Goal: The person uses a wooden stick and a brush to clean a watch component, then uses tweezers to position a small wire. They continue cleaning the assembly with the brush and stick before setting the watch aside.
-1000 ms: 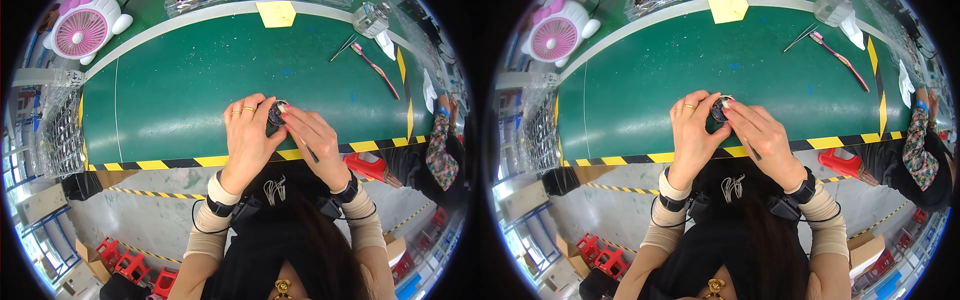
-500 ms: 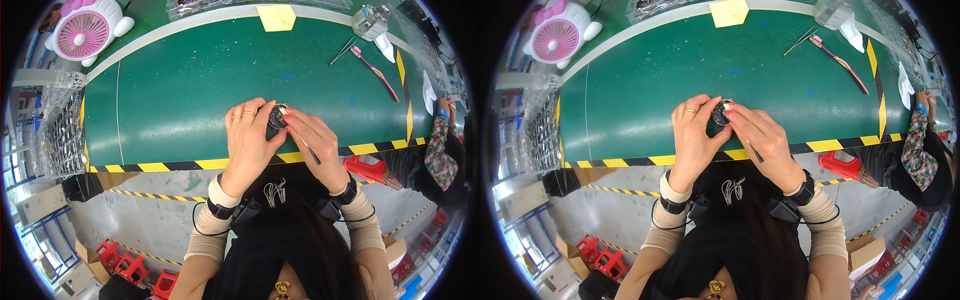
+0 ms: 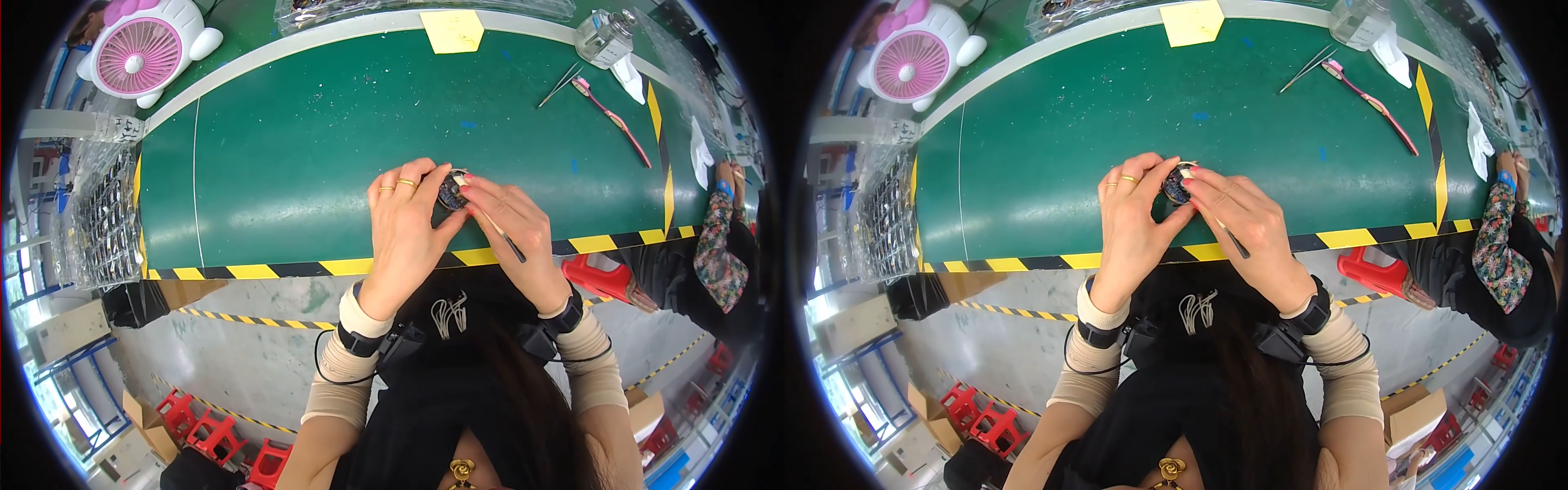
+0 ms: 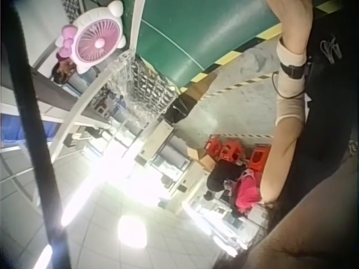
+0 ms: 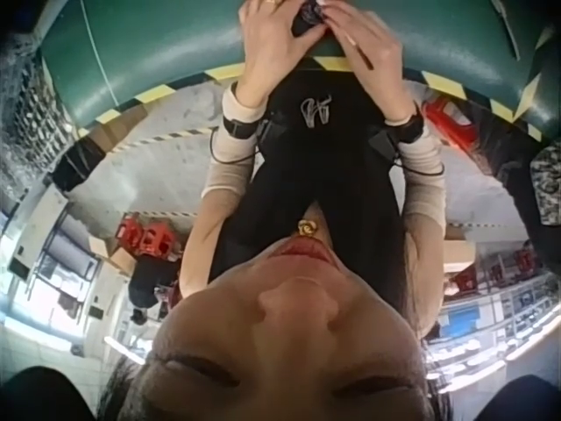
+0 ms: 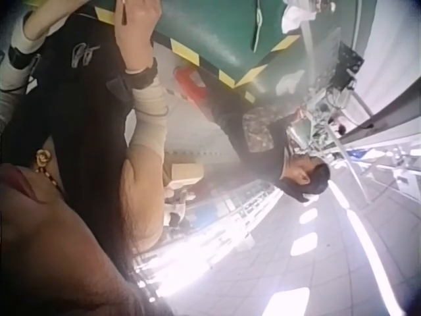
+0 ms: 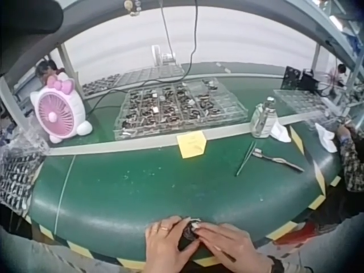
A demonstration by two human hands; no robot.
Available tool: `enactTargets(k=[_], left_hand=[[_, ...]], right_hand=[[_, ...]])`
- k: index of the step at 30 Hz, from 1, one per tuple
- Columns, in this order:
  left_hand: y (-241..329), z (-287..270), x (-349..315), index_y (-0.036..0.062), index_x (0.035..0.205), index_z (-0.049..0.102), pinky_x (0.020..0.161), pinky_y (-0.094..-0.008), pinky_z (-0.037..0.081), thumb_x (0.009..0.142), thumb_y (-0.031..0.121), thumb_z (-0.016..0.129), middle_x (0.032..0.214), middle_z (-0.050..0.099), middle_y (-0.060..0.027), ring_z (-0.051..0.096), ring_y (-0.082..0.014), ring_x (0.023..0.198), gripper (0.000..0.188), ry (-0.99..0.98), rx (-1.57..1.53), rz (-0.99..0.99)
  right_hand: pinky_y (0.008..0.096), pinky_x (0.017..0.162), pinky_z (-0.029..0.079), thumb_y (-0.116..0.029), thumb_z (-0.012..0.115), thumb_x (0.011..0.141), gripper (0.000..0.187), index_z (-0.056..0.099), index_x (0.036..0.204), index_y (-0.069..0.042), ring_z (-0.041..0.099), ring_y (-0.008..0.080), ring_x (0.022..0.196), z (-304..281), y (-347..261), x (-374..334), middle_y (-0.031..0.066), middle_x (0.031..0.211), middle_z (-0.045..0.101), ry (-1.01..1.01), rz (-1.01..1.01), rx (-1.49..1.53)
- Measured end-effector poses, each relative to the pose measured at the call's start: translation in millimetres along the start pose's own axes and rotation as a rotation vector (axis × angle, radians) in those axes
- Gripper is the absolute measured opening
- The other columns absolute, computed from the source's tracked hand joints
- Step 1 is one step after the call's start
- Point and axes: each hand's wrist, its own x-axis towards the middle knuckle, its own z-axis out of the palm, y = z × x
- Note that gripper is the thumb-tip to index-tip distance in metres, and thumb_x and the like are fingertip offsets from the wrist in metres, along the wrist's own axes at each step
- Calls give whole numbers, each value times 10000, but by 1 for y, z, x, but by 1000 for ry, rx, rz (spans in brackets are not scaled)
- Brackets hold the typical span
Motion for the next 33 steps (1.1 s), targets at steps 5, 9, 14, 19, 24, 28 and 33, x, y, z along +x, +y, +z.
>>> enactTargets(k=[5, 9, 14, 19, 24, 28, 33], left_hand=[[-2, -4, 2, 51, 1154, 664, 988, -401, 351, 686, 142, 814, 1134, 580, -81, 536, -264, 1064, 499, -31, -4, -13], [-4, -4, 4, 51, 1152, 666, 984, -395, 351, 687, 153, 821, 1140, 580, -82, 534, -261, 1066, 501, -65, -13, -8], [-2, -5, 4, 50, 1148, 667, 983, -390, 350, 680, 157, 830, 1143, 579, -85, 531, -260, 1074, 507, -64, -17, -22], [-3, -5, 4, 56, 1152, 668, 974, -388, 352, 681, 155, 833, 1147, 578, -85, 529, -259, 1081, 509, -64, -17, -31], [-4, -8, 6, 63, 1157, 668, 963, -384, 355, 684, 160, 835, 1147, 578, -82, 529, -257, 1081, 511, -95, -28, -17], [-5, -7, 6, 64, 1157, 669, 959, -380, 356, 684, 167, 837, 1143, 579, -78, 529, -255, 1079, 512, -102, -29, -16], [-4, -8, 6, 65, 1153, 670, 954, -380, 357, 681, 168, 840, 1136, 580, -76, 529, -252, 1075, 512, -98, -19, -11]], right_hand=[[364, 749, 530, 30, 678, 837, 279, 675, 1116, 16, 654, 313, 874, 1, 6, 0, 170, 1134, 677, -38, -18, 65], [360, 746, 522, 24, 681, 843, 260, 679, 1103, 17, 648, 300, 866, 3, 5, -1, 167, 1111, 684, 2, 108, 209], [340, 755, 508, 41, 662, 851, 240, 678, 1091, 32, 635, 288, 852, 4, 3, -1, 165, 1085, 691, 67, 81, 166], [353, 745, 518, 26, 680, 847, 245, 679, 1092, 24, 639, 297, 857, 5, 0, -1, 161, 1072, 691, 50, 63, 119], [346, 734, 515, 23, 680, 847, 236, 679, 1084, 26, 636, 292, 844, 5, 6, -3, 158, 1057, 693, 44, 98, 222], [341, 724, 511, 20, 677, 853, 221, 678, 1073, 26, 637, 286, 840, 6, 3, 1, 155, 1040, 695, 45, 149, 221], [339, 719, 509, 21, 672, 856, 213, 676, 1069, 23, 638, 282, 846, 12, 8, -3, 158, 1029, 693, 126, 149, 208]])
